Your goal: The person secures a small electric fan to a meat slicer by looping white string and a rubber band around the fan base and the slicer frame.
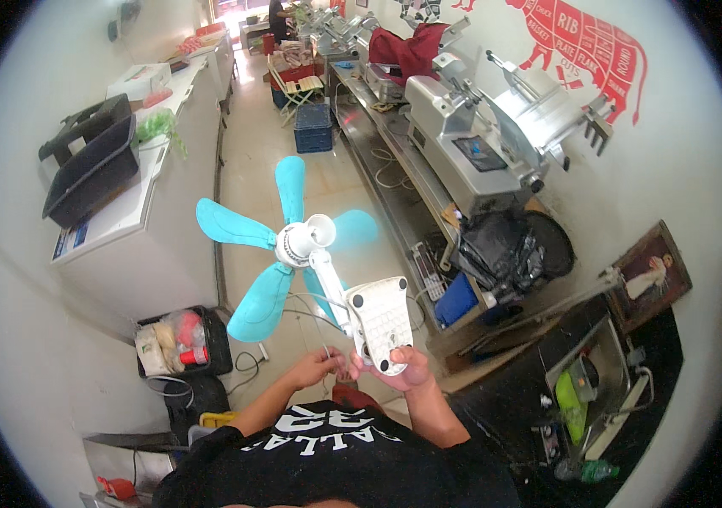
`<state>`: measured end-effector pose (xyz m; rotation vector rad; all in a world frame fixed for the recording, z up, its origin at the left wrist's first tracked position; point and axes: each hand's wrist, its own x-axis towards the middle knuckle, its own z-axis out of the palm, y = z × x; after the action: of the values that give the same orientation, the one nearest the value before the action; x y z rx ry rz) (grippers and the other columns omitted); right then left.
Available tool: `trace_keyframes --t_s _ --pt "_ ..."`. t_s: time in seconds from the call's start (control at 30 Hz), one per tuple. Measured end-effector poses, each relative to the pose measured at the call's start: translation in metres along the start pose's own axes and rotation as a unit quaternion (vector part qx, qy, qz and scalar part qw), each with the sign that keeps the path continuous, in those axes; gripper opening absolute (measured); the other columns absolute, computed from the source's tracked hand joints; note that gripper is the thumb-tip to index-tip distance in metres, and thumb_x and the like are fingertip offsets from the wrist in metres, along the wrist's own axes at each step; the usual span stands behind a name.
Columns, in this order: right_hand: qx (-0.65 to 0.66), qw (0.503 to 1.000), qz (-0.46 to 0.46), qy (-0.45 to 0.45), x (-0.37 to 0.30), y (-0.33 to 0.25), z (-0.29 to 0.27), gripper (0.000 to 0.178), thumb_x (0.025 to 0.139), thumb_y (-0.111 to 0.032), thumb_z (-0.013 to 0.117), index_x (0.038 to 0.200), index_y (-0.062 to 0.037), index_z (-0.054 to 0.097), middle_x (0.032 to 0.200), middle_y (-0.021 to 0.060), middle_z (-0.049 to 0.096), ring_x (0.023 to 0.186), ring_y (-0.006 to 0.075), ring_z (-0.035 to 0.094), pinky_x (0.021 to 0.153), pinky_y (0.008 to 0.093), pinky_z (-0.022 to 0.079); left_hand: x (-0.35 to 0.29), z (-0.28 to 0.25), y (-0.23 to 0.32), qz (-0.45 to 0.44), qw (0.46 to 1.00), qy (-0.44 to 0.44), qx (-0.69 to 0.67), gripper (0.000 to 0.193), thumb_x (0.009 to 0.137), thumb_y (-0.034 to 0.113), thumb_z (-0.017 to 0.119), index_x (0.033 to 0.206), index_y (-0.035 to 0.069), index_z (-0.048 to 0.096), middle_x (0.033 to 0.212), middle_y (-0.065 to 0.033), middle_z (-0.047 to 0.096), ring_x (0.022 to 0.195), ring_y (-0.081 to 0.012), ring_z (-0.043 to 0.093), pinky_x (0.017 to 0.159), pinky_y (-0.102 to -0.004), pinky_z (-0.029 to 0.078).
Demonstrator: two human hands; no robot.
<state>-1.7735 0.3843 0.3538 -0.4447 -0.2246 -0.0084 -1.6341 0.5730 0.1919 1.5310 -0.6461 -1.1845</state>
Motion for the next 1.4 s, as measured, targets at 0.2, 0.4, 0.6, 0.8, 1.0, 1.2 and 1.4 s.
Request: trace_keyframes --t_s 0.2,0.4,0.6,0.8,1.0,1.2,1.4 --pt "-0.111 0.994 0.005 -0.018 0.138 -0.074 -0.027 0.073 0.074 -0.026 0.071 0.136 0.0015 0.045 0.1 0.0197 0.062 0.089 0.0309 0.061 0.079 0.0464 0.05 0.056 -0.06 0.018 0.001 0.927 -0.082 0.366 0.033 0.096 0.031 0.056 0.107 0.0 0.063 0.093 -0.0171 0.069 0.09 -0.0292 0.066 0.081 -0.0419 0.05" --pt "-0.216 0.975 -0.043 -0.029 0.264 -0.122 -0.053 0.078 0.069 -0.027 0.073 0.135 0.0019 0.044 0.096 0.0203 0.062 0.084 0.0325 0.063 0.077 0.0449 0.05 0.123 -0.148 0.087 -0.029 0.983 -0.041 0.179 0.039 0.096 0.034 0.059 0.115 0.0 0.062 0.099 -0.014 0.069 0.097 -0.0274 0.066 0.086 -0.0392 0.05" --pt "-0.177 0.98 -0.077 -0.056 0.395 -0.139 -0.082 0.077 0.067 -0.024 0.076 0.132 0.0013 0.045 0.093 0.0217 0.061 0.085 0.0345 0.062 0.077 0.0471 0.05 0.213 -0.28 0.135 0.005 0.984 -0.051 0.173 0.031 0.1 0.025 0.051 0.114 0.0 0.062 0.096 -0.0133 0.068 0.098 -0.023 0.066 0.088 -0.036 0.049" --pt "-0.22 0.97 -0.089 -0.055 0.524 -0.167 -0.097 0.075 0.067 -0.023 0.076 0.13 0.0009 0.044 0.093 0.0223 0.061 0.087 0.0356 0.063 0.079 0.0482 0.05 0.312 -0.392 0.187 0.106 0.963 -0.097 0.228 0.027 0.099 0.02 0.05 0.114 0.002 0.065 0.1 -0.013 0.068 0.098 -0.0243 0.065 0.089 -0.0366 0.049" --pt "-0.197 0.976 -0.082 -0.043 0.622 -0.181 -0.141 0.074 0.068 -0.021 0.077 0.131 0.0032 0.045 0.099 0.0253 0.063 0.091 0.0369 0.064 0.081 0.0479 0.05 0.391 -0.507 0.224 0.149 0.946 -0.063 0.281 0.027 0.098 0.017 0.052 0.115 0.004 0.068 0.112 -0.0136 0.069 0.106 -0.0262 0.064 0.095 -0.0363 0.048" --pt "-0.172 0.984 -0.03 -0.044 0.713 -0.209 -0.234 0.074 0.07 -0.013 0.076 0.134 0.0042 0.044 0.108 0.0235 0.065 0.097 0.0347 0.066 0.084 0.0428 0.052 0.476 -0.632 0.255 0.1 0.977 0.14 -0.126 0.036 0.103 0.022 0.044 0.123 -0.004 0.059 0.12 -0.0185 0.065 0.113 -0.0294 0.062 0.101 -0.0395 0.046" --pt "-0.272 0.958 0.089 0.025 0.815 -0.266 -0.325 0.081 0.069 -0.007 0.077 0.141 0.0028 0.04 0.125 0.0119 0.061 0.114 0.0218 0.06 0.1 0.0369 0.046 0.548 -0.709 0.363 0.119 0.937 -0.002 -0.329 0.067 0.098 0.051 0.047 0.137 -0.004 0.045 0.138 -0.0229 0.051 0.129 -0.0327 0.051 0.108 -0.0436 0.041"
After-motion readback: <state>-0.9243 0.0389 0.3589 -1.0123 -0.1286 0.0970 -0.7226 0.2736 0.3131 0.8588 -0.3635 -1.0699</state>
